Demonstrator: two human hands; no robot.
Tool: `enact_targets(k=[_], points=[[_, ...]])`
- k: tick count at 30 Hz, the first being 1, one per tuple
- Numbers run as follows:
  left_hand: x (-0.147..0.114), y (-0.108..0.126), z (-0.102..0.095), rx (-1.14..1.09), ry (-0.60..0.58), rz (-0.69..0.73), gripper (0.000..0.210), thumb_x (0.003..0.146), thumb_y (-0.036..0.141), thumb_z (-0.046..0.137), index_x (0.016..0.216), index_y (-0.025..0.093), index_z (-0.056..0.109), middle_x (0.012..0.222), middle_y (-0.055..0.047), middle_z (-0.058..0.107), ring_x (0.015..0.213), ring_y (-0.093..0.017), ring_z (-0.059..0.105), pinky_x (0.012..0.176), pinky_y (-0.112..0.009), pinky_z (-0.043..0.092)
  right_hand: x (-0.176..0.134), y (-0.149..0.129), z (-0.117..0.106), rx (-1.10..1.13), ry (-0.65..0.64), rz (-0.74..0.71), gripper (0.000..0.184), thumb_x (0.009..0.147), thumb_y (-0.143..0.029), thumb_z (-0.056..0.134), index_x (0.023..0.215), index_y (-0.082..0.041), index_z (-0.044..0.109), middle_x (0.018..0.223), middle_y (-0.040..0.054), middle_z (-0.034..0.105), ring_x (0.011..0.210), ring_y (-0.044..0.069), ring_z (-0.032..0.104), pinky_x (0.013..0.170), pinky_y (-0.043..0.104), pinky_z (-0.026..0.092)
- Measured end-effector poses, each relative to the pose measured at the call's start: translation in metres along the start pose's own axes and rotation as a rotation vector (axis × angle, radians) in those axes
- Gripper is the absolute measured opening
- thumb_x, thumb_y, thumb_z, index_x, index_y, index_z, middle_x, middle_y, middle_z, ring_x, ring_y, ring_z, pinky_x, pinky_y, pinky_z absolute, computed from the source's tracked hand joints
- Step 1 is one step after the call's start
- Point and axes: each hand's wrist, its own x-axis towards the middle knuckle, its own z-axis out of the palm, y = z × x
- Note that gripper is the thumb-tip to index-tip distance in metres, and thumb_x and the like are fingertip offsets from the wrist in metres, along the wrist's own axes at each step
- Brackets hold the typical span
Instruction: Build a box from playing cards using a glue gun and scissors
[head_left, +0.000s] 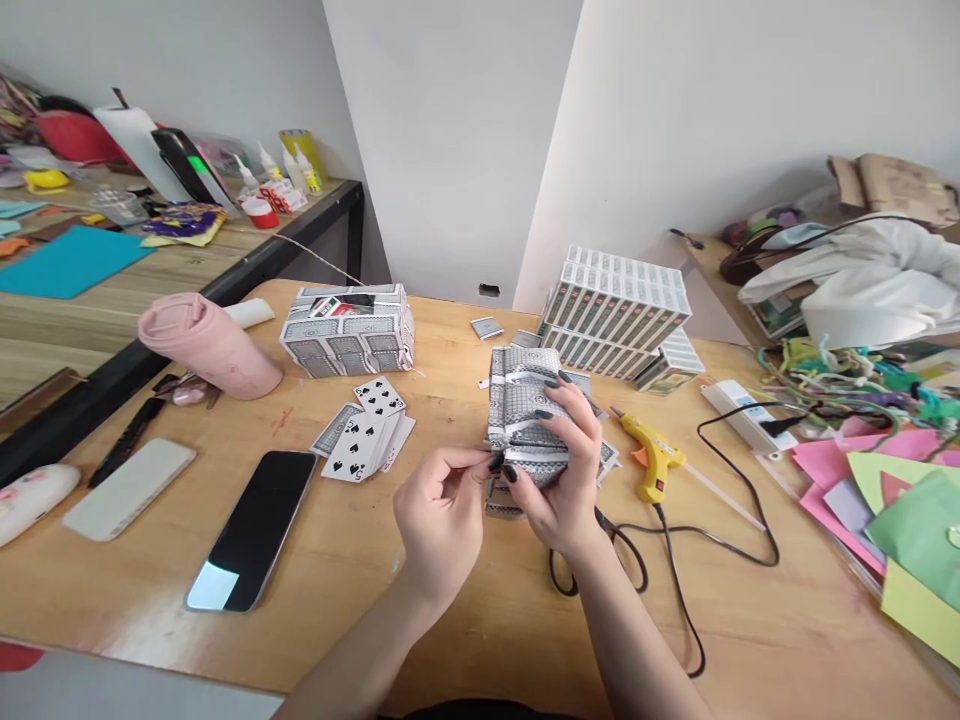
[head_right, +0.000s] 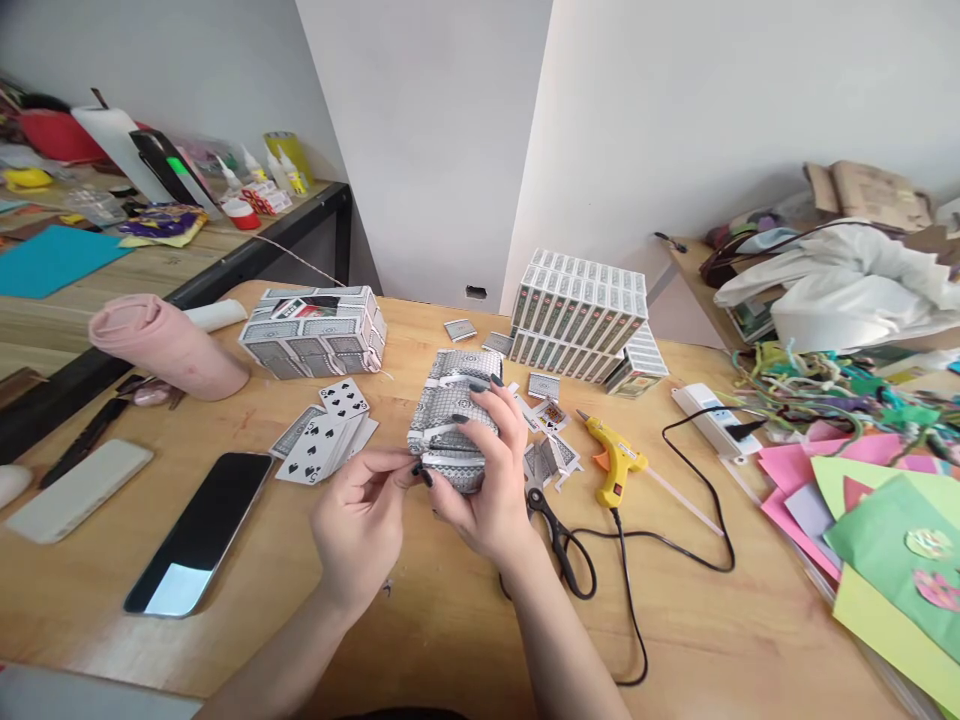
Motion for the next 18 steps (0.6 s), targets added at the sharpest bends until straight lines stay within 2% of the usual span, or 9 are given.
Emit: enact_targets(k=[2,4,9,12,16,18], points=[[0.002,0.0,-0.002,-0.026,-0.039,-0.019,0.005,0.081,0.021,0.057,0.081,0.016,0.058,0.074,-0.002,0.066,0.066,-0.013,0.064,0.062,-0.024,0.053,0.001,0.001,-0.002,0.018,0.009,0.016,0.045,0.076,-0.032,0.055,0.118,-0.028,0.038,0.127,0.0087,0.041,0.125,0.032,0.036,0.1,0.062,0.028],[0.005,0.0,-0.004,-0.037,-0.125,0.0,0.005,0.083,0.021,0.055,0.086,0.017,0.054,0.076,-0.002,0.064,0.068,-0.013,0.063,0.063,-0.023,0.052,0.002,0.003,-0.004,0.031,0.008,0.037,0.045,0.077,-0.032,0.054,0.118,-0.028,0.037,0.128,0.0089,0.041,0.125,0.031,0.036,0.101,0.061,0.028],[0.021,0.0,-0.007,0.128,-0.441,0.202,0.003,0.087,0.018,0.045,0.088,0.018,0.048,0.08,-0.002,0.056,0.074,-0.013,0.055,0.067,-0.024,0.045,0.009,0.005,-0.007,0.043,0.005,0.06,0.044,0.078,-0.033,0.054,0.118,-0.027,0.037,0.128,0.009,0.041,0.125,0.03,0.036,0.101,0.058,0.03],[0.032,-0.005,-0.001,0.202,-0.477,0.284,0.006,0.087,0.02,0.044,0.082,0.019,0.042,0.073,0.0,0.05,0.065,-0.012,0.049,0.06,-0.024,0.04,0.016,0.008,-0.007,0.062,-0.007,0.084,0.042,0.079,-0.032,0.053,0.118,-0.026,0.038,0.127,0.0096,0.042,0.124,0.029,0.038,0.101,0.055,0.032],[0.048,-0.012,0.012,0.142,-0.546,0.322,0.008,0.09,0.021,0.039,0.082,0.02,0.04,0.074,0.0,0.05,0.064,-0.012,0.049,0.057,-0.023,0.038,0.028,0.015,-0.008,0.097,-0.017,0.122,0.039,0.081,-0.032,0.051,0.117,-0.025,0.039,0.128,0.0101,0.043,0.121,0.027,0.04,0.1,0.054,0.033],[0.053,-0.013,0.019,0.174,-0.529,0.391,0.01,0.09,0.018,0.038,0.08,0.02,0.041,0.073,0.0,0.051,0.065,-0.012,0.049,0.058,-0.023,0.038,0.034,0.018,-0.007,0.121,-0.02,0.134,0.036,0.082,-0.031,0.05,0.116,-0.024,0.04,0.127,0.0101,0.044,0.121,0.026,0.041,0.1,0.053,0.033]])
